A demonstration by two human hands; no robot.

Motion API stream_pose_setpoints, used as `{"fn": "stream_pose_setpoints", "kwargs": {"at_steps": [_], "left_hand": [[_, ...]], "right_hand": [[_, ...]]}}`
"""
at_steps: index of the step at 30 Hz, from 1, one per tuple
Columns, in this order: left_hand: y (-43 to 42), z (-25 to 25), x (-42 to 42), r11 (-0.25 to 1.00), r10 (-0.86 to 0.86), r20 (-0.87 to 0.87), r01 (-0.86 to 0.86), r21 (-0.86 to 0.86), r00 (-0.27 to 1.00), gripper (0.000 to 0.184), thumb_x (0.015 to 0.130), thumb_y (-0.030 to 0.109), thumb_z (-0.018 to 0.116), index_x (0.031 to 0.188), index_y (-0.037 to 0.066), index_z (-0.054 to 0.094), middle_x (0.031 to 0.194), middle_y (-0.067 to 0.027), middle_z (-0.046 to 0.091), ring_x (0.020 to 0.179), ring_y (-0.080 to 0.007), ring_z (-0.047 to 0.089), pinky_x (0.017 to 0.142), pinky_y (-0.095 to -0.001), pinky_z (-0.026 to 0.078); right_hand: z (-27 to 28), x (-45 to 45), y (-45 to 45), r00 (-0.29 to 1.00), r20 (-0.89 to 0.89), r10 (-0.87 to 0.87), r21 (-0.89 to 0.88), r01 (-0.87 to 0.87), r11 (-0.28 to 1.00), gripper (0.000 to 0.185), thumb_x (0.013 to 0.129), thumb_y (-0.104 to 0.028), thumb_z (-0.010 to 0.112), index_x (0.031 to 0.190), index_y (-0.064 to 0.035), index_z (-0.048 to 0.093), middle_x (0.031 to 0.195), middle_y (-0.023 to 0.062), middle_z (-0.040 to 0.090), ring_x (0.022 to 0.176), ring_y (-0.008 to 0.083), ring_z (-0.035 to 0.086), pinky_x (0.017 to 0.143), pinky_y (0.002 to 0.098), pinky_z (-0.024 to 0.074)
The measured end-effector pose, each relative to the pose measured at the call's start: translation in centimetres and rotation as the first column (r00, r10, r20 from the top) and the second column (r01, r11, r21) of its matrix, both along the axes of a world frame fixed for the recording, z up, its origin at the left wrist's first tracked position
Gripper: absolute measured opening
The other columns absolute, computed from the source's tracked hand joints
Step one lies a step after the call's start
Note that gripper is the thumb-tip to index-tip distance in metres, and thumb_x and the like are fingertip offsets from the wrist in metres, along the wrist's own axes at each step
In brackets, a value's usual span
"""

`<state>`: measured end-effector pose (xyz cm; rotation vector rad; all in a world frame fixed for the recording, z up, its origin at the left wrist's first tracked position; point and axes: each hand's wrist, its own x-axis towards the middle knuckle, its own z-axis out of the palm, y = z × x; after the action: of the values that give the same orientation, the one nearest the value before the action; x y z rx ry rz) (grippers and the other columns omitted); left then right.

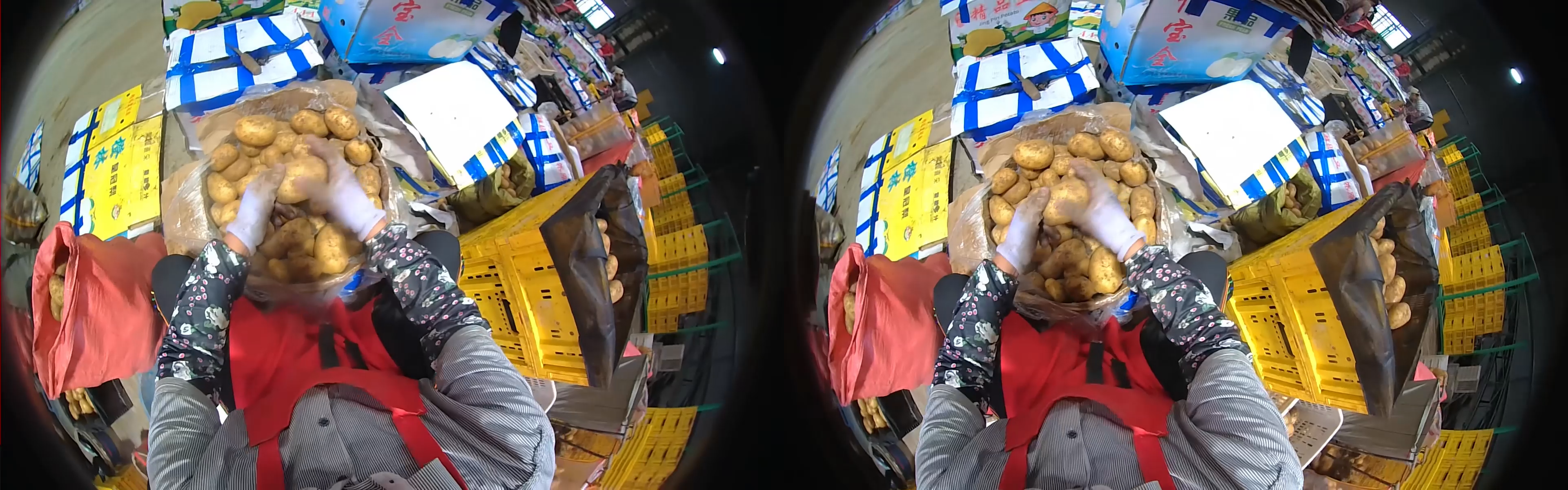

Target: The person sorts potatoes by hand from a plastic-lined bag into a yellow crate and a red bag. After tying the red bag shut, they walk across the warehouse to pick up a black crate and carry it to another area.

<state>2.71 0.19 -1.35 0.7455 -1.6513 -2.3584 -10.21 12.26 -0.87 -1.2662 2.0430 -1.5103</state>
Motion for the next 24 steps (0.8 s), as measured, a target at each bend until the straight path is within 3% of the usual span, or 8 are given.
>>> {"fn": "stream_pose_setpoints", "kwargs": {"at_steps": [2,5,9,12,15,20,23,24], "left_hand": [[-0.5,-1.1,0.1,0.998,-0.042,0.032,0.044,-0.045,0.999,0.038,0.092,0.037,0.051,0.114,0.005,0.050,0.089,-0.0101,0.063,0.066,-0.0206,0.065,0.050,-0.0270,0.047],[-2.8,-5.7,1.3,0.781,-0.103,0.002,0.082,-0.619,0.995,0.033,0.095,0.023,0.043,0.115,-0.001,0.051,0.096,-0.0174,0.060,0.087,-0.0328,0.056,0.079,-0.0383,0.044],[1.6,-1.1,-0.8,0.971,0.065,-0.044,-0.074,-0.226,0.997,0.040,0.097,0.042,0.038,0.101,0.008,0.059,0.070,-0.0010,0.060,0.046,-0.0067,0.050,0.037,-0.0192,0.032],[-0.8,-2.9,-1.5,0.987,-0.132,0.054,0.136,-0.083,0.990,0.042,0.097,0.040,0.037,0.110,0.004,0.054,0.083,-0.0040,0.062,0.056,-0.0102,0.055,0.045,-0.0214,0.040],[-1.5,-5.5,-1.5,0.970,-0.219,-0.093,0.227,0.084,0.971,0.041,0.097,0.037,0.037,0.115,0.003,0.052,0.099,-0.0064,0.061,0.074,-0.0112,0.058,0.059,-0.0219,0.045],[-1.4,-3.5,-1.5,0.999,0.020,-0.079,-0.016,0.050,0.997,0.031,0.094,0.023,0.047,0.121,0.009,0.047,0.111,-0.0034,0.058,0.088,-0.0118,0.057,0.069,-0.0216,0.043],[-2.8,-5.8,-2.6,0.998,0.053,-0.103,-0.049,0.047,0.993,0.032,0.091,0.018,0.053,0.122,0.012,0.047,0.116,-0.0036,0.056,0.096,-0.0135,0.056,0.074,-0.0238,0.043],[-3.5,-7.0,-2.4,1.000,0.008,-0.153,-0.008,0.000,0.988,0.033,0.091,0.019,0.053,0.122,0.011,0.047,0.119,-0.0049,0.055,0.101,-0.0156,0.055,0.081,-0.0273,0.043]], "right_hand": [[1.1,1.4,0.6,0.905,-0.423,0.051,0.177,0.027,0.984,0.050,0.080,-0.027,0.066,0.124,-0.0083,0.050,0.127,0.0198,0.048,0.117,0.0357,0.047,0.099,0.0412,0.0391],[-1.8,0.5,0.4,0.947,-0.322,-0.023,0.121,0.065,0.990,0.036,0.085,-0.034,0.061,0.113,-0.0106,0.060,0.113,0.0152,0.057,0.110,0.0342,0.050,0.095,0.0412,0.0401],[0.8,-0.4,1.4,0.988,0.089,-0.129,0.060,0.124,0.990,0.026,0.090,-0.022,0.050,0.104,-0.0035,0.062,0.103,0.0167,0.062,0.100,0.0298,0.058,0.088,0.0368,0.0448],[2.2,1.1,3.1,0.829,-0.555,0.070,-0.044,-0.114,0.993,0.064,0.072,-0.037,0.071,0.124,-0.0059,0.049,0.111,0.0184,0.058,0.103,0.0342,0.055,0.088,0.0403,0.0442],[3.4,1.4,4.5,0.943,-0.300,0.145,0.385,-0.019,0.923,0.079,0.064,-0.042,0.077,0.127,-0.0057,0.046,0.115,0.0203,0.054,0.105,0.0363,0.054,0.090,0.0419,0.0435],[14.9,0.6,16.6,0.877,-0.345,-0.336,-0.008,0.355,0.935,0.067,0.068,-0.041,0.074,0.122,-0.0076,0.051,0.103,0.0208,0.059,0.093,0.0363,0.059,0.083,0.0420,0.0469],[21.7,0.3,28.0,0.464,-0.559,-0.687,-0.253,0.694,0.674,0.053,0.074,-0.038,0.072,0.113,-0.0059,0.056,0.099,0.0175,0.061,0.084,0.0320,0.062,0.077,0.0399,0.0499],[22.2,0.1,32.1,-0.282,-0.872,-0.400,-0.465,0.735,0.494,0.052,0.074,-0.039,0.072,0.111,-0.0041,0.057,0.096,0.0157,0.062,0.082,0.0317,0.062,0.075,0.0399,0.0505]]}}
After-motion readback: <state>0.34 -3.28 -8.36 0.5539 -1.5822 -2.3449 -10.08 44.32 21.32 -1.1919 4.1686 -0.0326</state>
